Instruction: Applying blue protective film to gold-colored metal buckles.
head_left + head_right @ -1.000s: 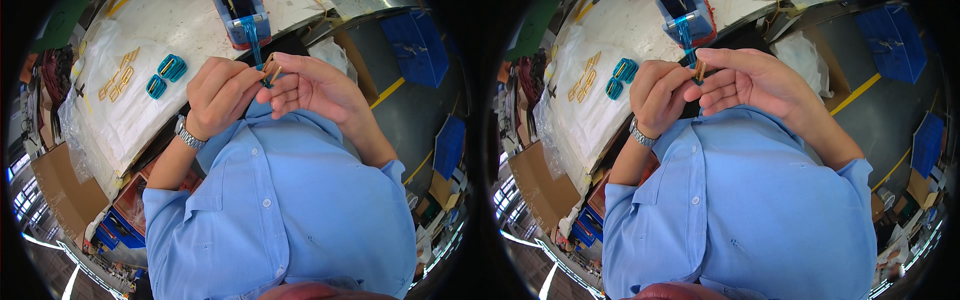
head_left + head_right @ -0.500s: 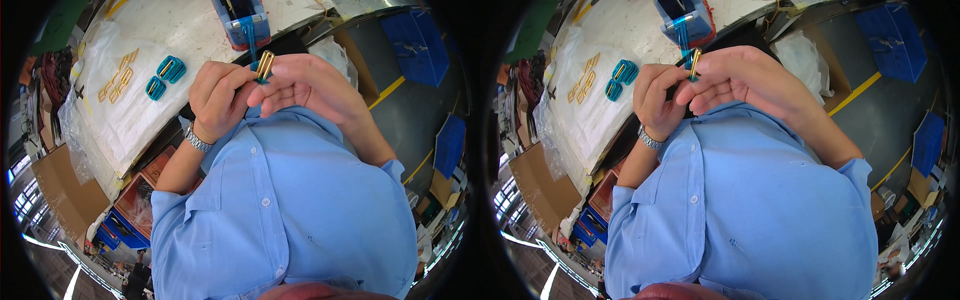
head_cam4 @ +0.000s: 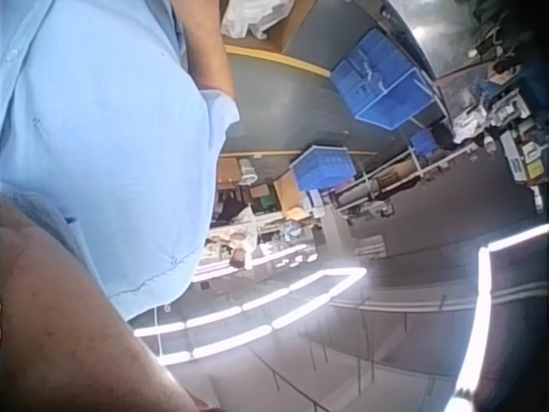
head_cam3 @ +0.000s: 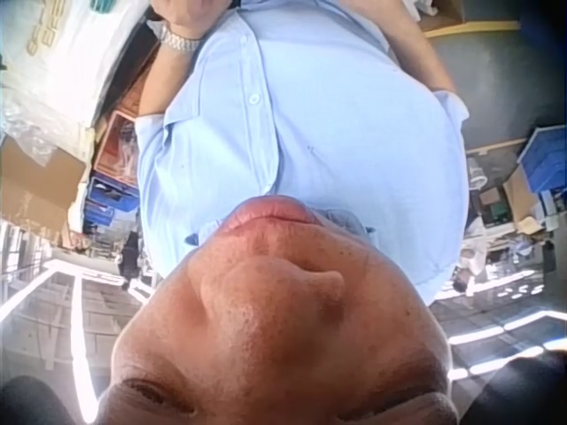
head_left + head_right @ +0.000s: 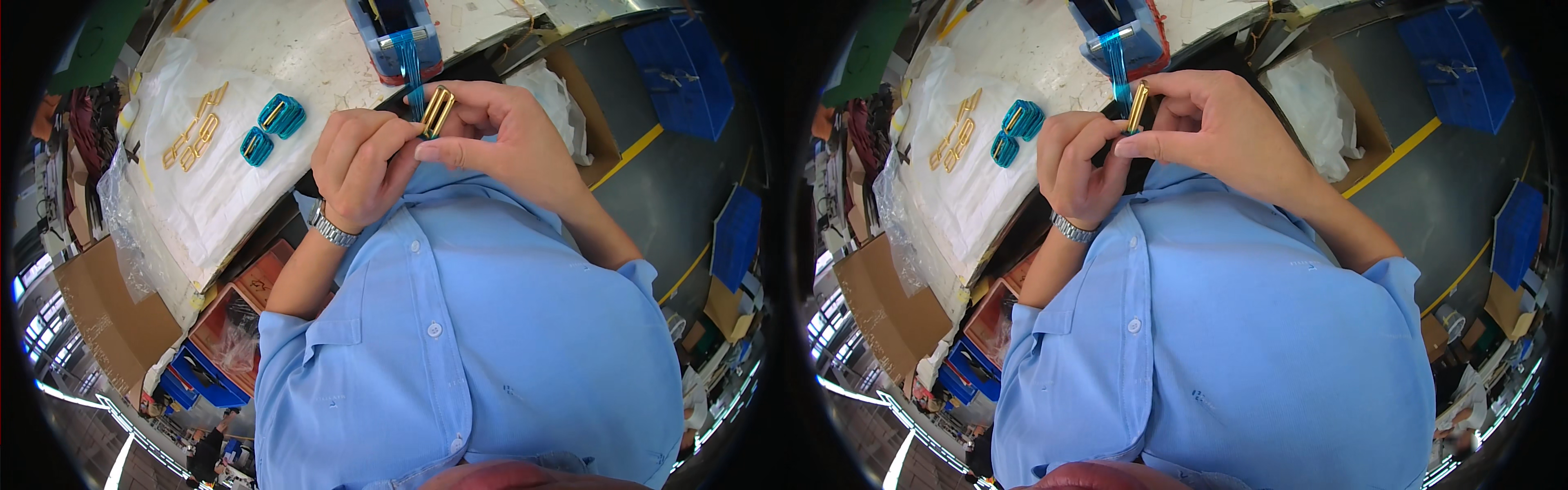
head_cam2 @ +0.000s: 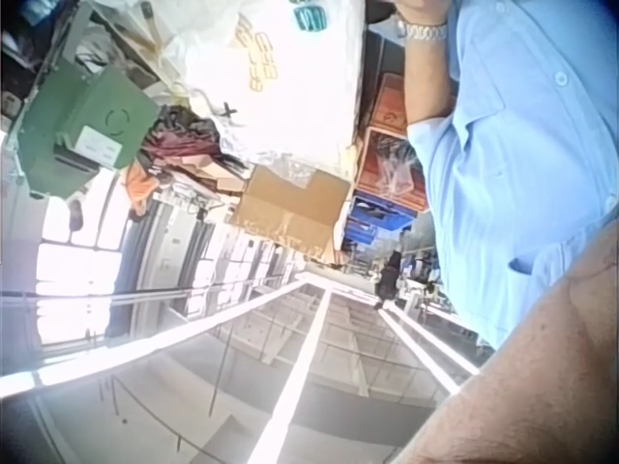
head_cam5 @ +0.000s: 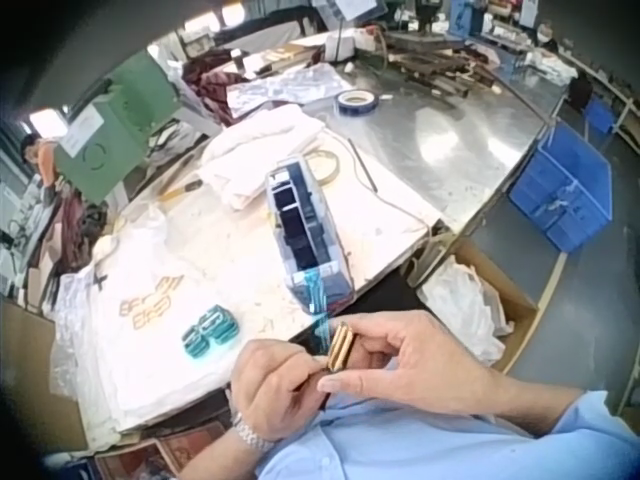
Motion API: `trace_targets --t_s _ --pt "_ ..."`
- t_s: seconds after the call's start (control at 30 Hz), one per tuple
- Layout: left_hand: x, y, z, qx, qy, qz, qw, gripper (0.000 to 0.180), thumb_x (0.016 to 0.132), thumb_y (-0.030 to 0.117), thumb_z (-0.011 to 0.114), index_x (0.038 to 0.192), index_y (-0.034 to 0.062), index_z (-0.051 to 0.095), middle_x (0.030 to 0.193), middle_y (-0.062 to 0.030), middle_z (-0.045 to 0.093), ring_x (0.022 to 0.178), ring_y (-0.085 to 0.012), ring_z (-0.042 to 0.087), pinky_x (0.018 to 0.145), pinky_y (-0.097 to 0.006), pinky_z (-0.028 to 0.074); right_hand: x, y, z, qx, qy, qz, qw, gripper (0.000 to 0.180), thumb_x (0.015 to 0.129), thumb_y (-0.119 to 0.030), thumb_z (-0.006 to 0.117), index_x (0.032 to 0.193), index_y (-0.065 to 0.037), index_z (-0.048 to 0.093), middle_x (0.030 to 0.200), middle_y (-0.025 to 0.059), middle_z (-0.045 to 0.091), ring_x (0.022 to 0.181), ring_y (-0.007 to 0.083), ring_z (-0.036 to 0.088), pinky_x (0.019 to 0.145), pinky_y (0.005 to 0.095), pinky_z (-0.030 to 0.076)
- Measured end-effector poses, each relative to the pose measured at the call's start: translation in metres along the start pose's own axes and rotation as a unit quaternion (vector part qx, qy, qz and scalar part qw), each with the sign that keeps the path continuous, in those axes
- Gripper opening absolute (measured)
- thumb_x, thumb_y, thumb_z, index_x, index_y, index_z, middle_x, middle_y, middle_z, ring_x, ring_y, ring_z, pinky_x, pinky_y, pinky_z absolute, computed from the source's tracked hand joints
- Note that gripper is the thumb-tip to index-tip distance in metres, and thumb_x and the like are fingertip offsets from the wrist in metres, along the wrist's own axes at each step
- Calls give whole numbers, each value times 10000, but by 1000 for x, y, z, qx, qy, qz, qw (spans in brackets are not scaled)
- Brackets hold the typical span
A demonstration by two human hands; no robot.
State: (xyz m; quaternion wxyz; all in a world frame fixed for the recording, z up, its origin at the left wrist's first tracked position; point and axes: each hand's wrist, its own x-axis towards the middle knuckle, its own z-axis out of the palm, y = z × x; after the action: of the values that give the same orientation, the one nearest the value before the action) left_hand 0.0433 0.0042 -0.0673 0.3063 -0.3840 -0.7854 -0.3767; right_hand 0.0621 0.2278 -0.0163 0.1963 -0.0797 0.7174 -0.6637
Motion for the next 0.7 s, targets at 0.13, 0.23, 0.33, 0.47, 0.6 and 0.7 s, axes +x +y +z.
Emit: trace_targets --t_s 0.13,0.23,0.33,0.47,0.6,0.7 --pt "-1 -1 2 2 6 2 1000 311 773 -18 880 1041 28 729 950 -121 718 839 -298 704 729 -382 555 -2 3 7 6 59 -14 998 535 966 -69 848 1446 49 644 960 37 746 881 72 700 802 242 566" --pt "-1 -4 5 5 25 12 1000 347 728 -2 896 1037 58 750 951 -87 737 811 -279 705 662 -363 573 -3 4 10 -26 52 -52 997 609 974 -61 833 1522 49 592 1099 72 770 1002 109 732 900 273 588" --pt "-1 -4 3 0 23 12 1000 360 728 10 895 1054 60 752 962 -90 740 816 -282 708 671 -366 576 -2 3 12 -63 55 -122 989 596 1001 -55 799 1541 47 568 1231 98 765 1136 139 729 995 299 585" --pt "3 -1 3 -1 19 15 1000 376 724 23 896 1069 57 750 973 -92 742 821 -284 709 677 -367 577 -4 5 16 65 -5 -52 997 505 1035 -93 753 1492 46 591 1216 120 769 1150 162 734 1020 323 583" --pt "7 0 5 -6 25 22 999 376 723 31 902 1065 49 747 975 -92 743 821 -282 710 673 -363 575 -9 3 19 29 23 -81 996 413 1082 -195 715 1416 39 650 1112 104 788 1038 140 747 943 309 602" --pt "7 0 6 1 35 26 999 365 727 29 905 1055 45 746 958 -93 742 812 -280 709 665 -361 572 -9 -6 19 96 -2 -24 995 397 1122 -247 669 1395 41 670 1086 88 784 979 116 728 900 289 602"
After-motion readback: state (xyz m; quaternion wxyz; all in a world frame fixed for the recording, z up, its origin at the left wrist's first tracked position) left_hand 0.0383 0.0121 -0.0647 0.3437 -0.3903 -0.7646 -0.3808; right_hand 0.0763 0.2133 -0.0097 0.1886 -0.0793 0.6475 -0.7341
